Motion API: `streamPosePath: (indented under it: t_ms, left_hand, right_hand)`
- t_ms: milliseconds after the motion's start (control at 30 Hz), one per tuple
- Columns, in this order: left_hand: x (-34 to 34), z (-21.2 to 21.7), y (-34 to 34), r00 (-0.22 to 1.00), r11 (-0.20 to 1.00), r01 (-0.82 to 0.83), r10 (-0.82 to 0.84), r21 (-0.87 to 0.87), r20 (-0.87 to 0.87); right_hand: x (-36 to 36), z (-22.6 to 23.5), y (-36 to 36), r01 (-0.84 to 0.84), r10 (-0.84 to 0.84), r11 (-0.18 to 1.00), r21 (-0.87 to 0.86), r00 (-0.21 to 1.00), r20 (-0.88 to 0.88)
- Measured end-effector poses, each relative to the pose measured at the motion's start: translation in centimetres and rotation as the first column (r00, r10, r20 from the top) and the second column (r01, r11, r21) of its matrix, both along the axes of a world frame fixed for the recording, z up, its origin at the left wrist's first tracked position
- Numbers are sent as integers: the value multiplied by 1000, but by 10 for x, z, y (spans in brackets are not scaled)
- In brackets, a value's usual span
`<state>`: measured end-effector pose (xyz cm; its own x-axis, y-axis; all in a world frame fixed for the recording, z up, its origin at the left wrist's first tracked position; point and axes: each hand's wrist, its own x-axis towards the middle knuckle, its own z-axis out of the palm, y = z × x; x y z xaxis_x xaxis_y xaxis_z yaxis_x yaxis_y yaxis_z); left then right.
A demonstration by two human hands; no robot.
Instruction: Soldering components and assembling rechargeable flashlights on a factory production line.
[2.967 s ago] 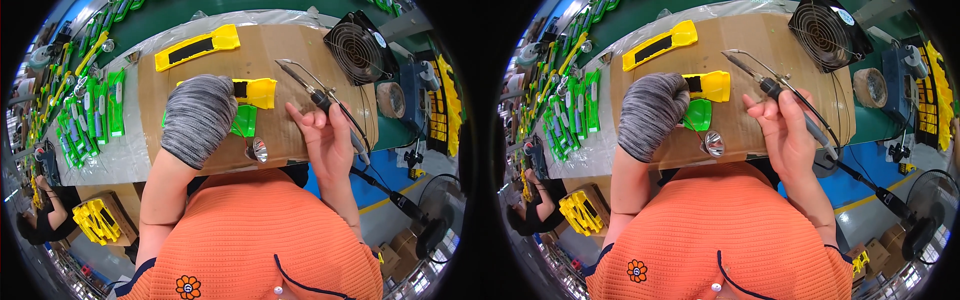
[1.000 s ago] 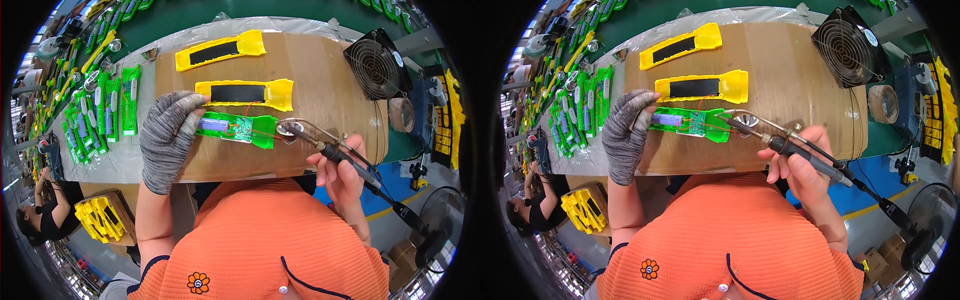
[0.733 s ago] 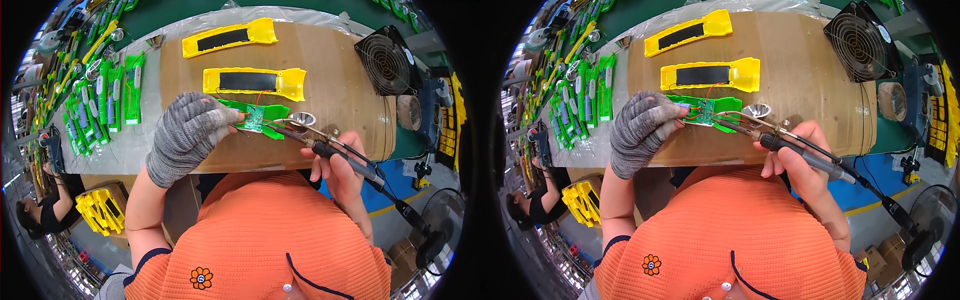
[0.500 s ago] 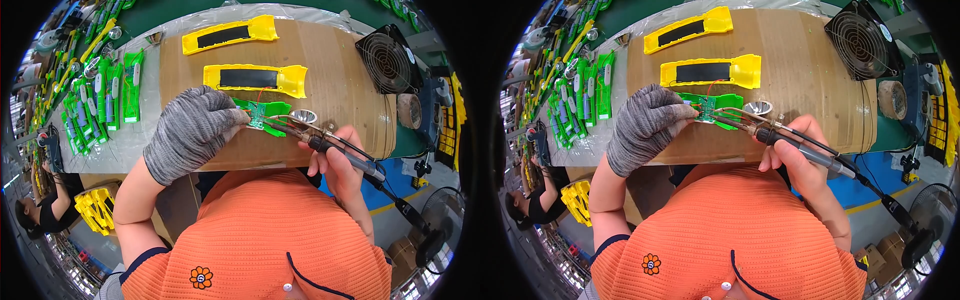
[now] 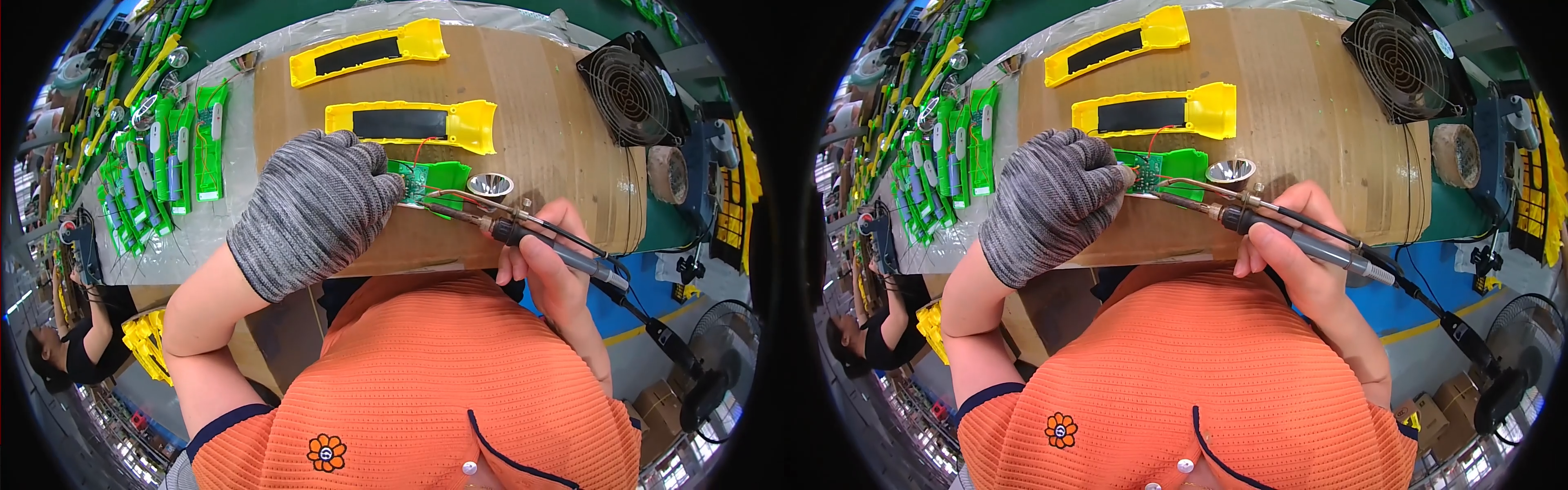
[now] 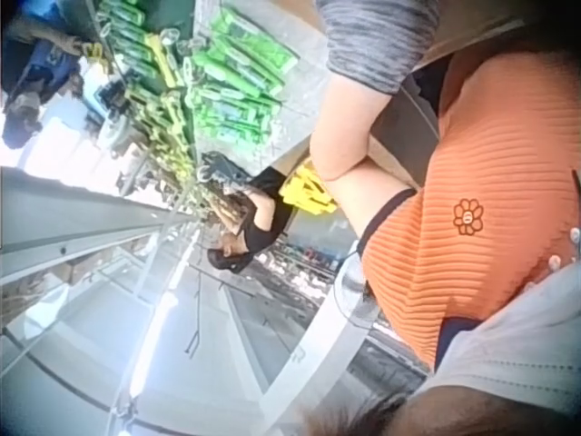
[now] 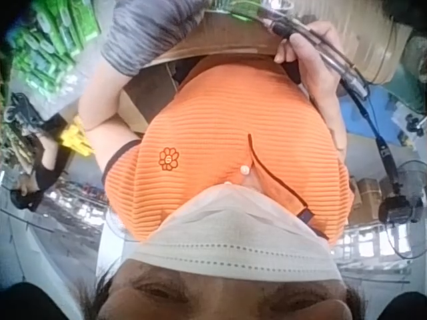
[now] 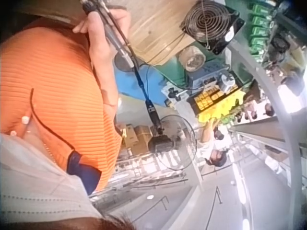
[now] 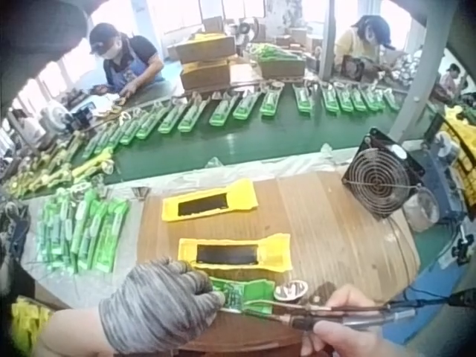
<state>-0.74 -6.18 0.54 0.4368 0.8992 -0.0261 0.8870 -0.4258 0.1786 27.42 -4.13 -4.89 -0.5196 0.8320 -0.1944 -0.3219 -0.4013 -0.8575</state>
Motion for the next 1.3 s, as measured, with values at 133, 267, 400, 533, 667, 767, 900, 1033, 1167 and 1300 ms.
streamPosePath:
  t_ms: [133,267,400,533,667,767,900,1033,1167,1300]
  left_hand:
    - [1,4,1,998,999,22,-25,-42,-50]
    - [0,2,2,996,998,61,-60,15,-65]
    - [0,1,3,996,998,65,-64,16,-54]
    - [0,2,2,996,998,62,-61,14,-68]
    - [0,1,2,996,998,56,-56,4,-62]
    - [1,1,2,997,999,52,-51,7,-64]
    - [3,3,1,996,999,25,-28,-38,-86]
    - [1,1,2,996,999,40,-41,-12,-80]
    - [2,5,2,994,998,39,-44,-53,-95]
    - [-1,13,-1,999,1000,13,-13,-14,-45]
  right_hand:
    - [-2,0,-1,-8,8,1000,19,1000,14]
    - [-4,1,-1,-27,26,999,24,999,42]
    - [-5,3,-1,-27,25,999,32,997,76]
    - [-7,3,-2,-13,11,999,30,998,66]
    - [-7,2,-3,-6,1,999,51,996,94]
    - [-7,2,-4,4,-8,999,51,996,87]
    - [-9,3,-4,11,-16,999,47,996,88]
    - [-4,9,-1,46,-47,999,18,996,82]
    - [7,7,14,162,-196,964,211,969,151]
    - [13,-4,24,272,-295,944,189,950,103]
